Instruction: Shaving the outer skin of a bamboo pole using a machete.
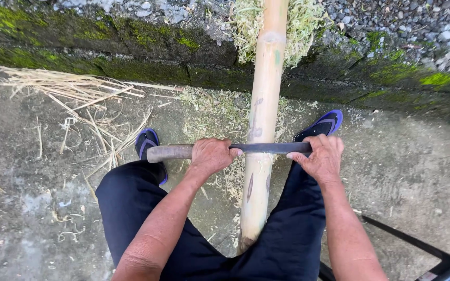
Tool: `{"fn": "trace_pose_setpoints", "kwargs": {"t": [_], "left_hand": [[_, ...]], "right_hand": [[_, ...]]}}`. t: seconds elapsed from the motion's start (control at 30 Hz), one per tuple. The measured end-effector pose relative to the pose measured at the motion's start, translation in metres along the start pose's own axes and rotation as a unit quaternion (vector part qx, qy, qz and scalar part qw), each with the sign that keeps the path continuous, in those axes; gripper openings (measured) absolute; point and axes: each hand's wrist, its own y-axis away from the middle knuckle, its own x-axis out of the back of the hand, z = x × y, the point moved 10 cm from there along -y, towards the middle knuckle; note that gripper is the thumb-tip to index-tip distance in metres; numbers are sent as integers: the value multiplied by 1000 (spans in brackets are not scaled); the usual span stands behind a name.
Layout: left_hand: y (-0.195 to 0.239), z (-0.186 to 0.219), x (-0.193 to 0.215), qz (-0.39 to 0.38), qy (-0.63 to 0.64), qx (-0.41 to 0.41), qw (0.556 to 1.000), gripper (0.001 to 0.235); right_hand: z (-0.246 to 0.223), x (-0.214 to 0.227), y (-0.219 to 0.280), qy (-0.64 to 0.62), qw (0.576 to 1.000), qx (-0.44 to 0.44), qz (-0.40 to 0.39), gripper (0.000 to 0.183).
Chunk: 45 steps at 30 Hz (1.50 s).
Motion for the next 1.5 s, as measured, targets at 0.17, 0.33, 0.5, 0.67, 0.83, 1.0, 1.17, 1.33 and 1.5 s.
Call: {"fn": "trace_pose_setpoints", "kwargs": {"t": [0.17,0.33,0.5,0.67,0.83,1.0,1.17,1.33,1.5], "left_hand": [[-12,-7,-18,-9,27,-5,1000,57],[-5,-5,-21,-11,5,-6,1000,65],[-25,-23,-55,12,22,-8,1000,64],[-58,-31,-28,-71,96,37,992,64],[-128,-38,25,-43,114,36,992,69],[-195,-43,89,42,74,23,996,71],[-239,-47,124,150,54,-14,987,70],[-244,-43,143,241,49,-45,968,68],[-259,-57,107,181,112,-16,977,70]], "right_hand": [[-6,10,3,2,1000,13,21,72],[-7,9,3,11,1000,9,9,67],[-23,27,-15,46,998,42,8,63],[-23,24,-79,102,991,53,-62,67],[-12,14,-161,173,977,61,-104,66],[2,13,-239,182,978,59,-82,56],[22,7,-285,190,974,124,17,52],[12,21,-296,221,954,182,83,55],[7,24,-299,235,963,132,7,50]]}}
